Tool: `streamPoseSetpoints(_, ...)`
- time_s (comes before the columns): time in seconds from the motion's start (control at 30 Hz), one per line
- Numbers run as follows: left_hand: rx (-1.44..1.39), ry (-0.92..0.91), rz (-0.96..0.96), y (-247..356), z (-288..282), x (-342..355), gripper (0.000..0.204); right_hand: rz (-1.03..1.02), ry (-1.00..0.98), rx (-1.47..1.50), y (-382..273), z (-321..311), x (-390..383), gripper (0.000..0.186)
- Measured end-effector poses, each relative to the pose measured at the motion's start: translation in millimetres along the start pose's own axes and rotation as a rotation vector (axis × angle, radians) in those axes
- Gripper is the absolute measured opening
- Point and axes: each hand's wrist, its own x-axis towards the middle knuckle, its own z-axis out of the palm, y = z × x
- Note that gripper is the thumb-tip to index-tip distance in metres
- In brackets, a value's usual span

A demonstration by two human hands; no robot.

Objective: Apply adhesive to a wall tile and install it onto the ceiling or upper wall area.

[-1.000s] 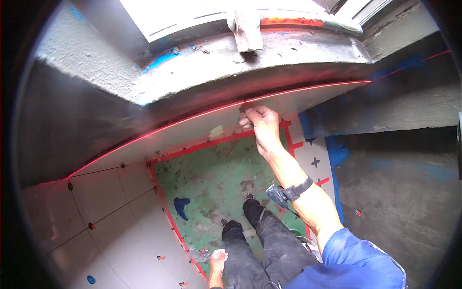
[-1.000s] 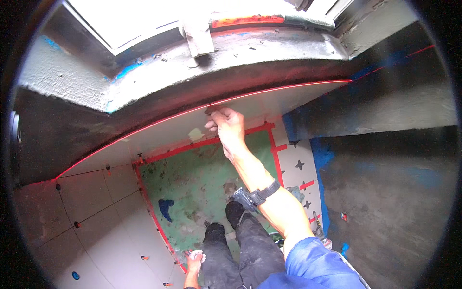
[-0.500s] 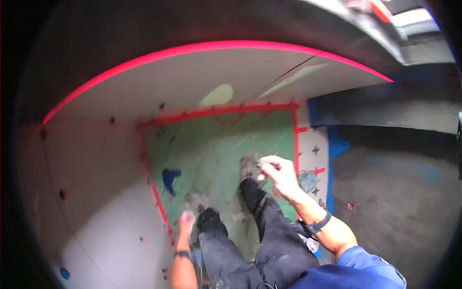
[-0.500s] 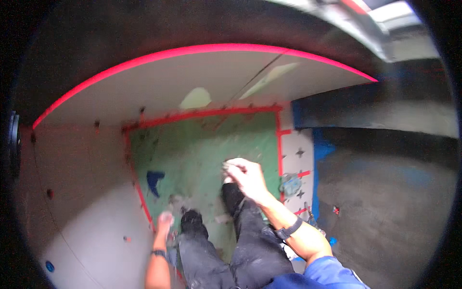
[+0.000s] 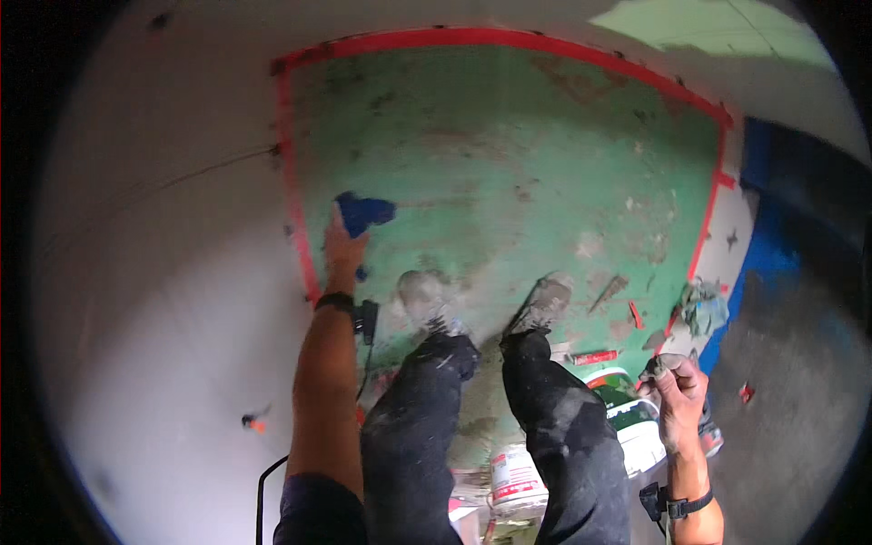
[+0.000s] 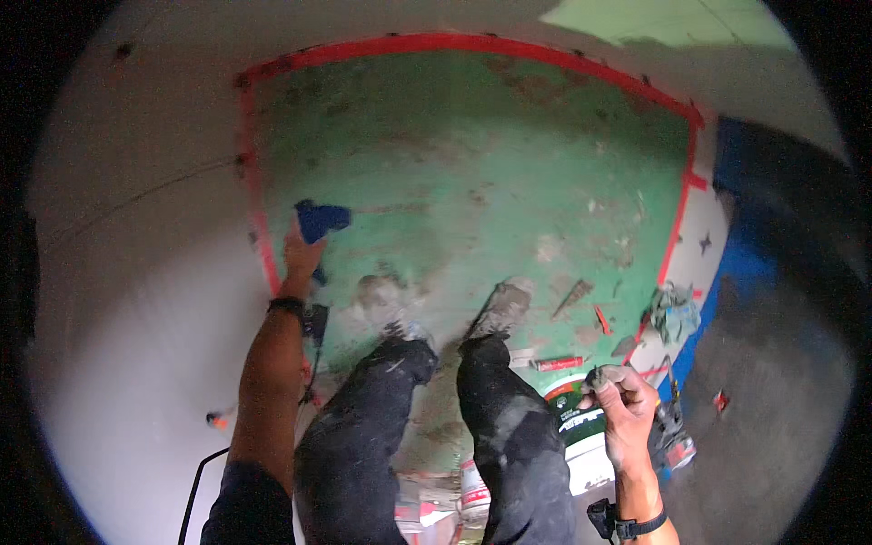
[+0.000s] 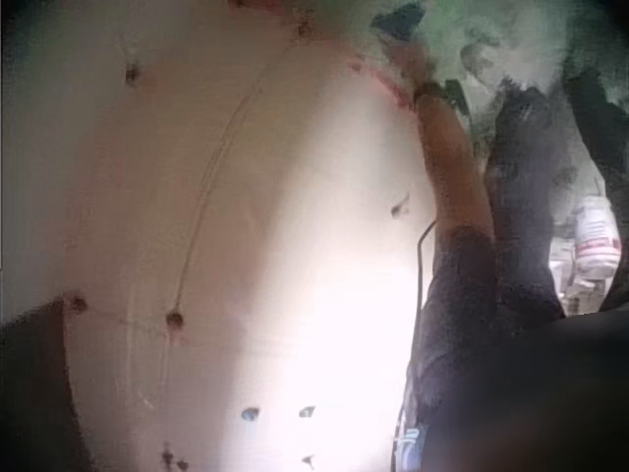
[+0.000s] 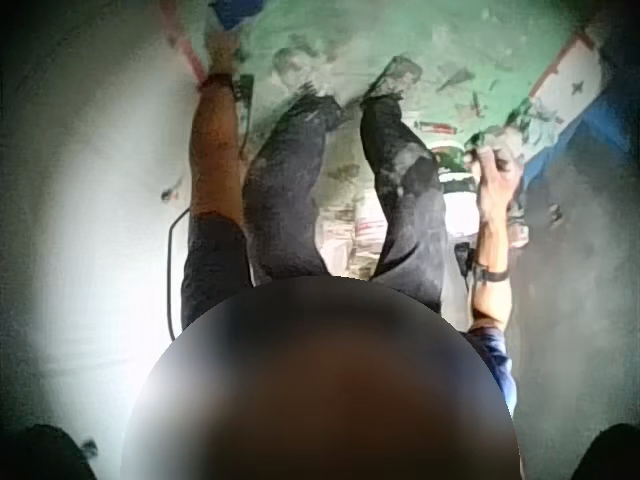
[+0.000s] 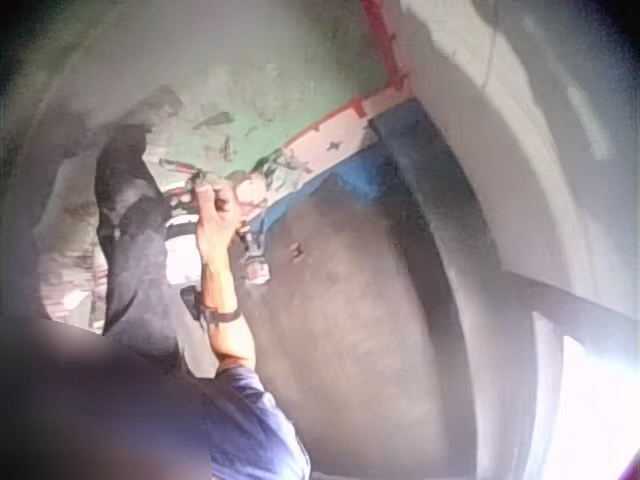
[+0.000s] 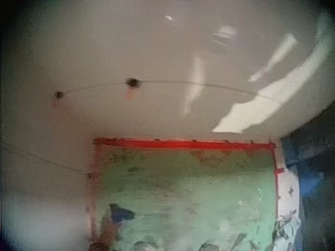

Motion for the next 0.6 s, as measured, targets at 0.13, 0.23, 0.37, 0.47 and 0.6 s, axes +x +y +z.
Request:
streamPoseSetpoints(0.13, 0.144, -0.062, 0.054, -20, -20, 11, 0.058, 0.031, 0.079, 0.091, 31, -23, -16, 0.015)
streamPoseSetpoints(0.23, 0.047, -0.427, 0.216, 59, -21, -46, 0.042, 0.022, 0.254, 0.178, 26, -67, -69, 0.015)
streamPoseSetpoints(0.37, 0.042, -0.823, 0.317, 131, -68, -98, 0.039, 0.084, 0.499, 0.366, 14, -119, -174, 0.019)
streamPoseSetpoints(0.47, 0.019, -1.022, 0.418, 229, -92, -173, 0.035, -0.118, 0.711, 0.507, 49, -151, -271, 0.024)
streamPoseSetpoints(0.6, 0.056, -1.259, 0.509, 291, -124, -218, 0.035, -0.076, 1.076, 0.532, 76, -162, -425, 0.022)
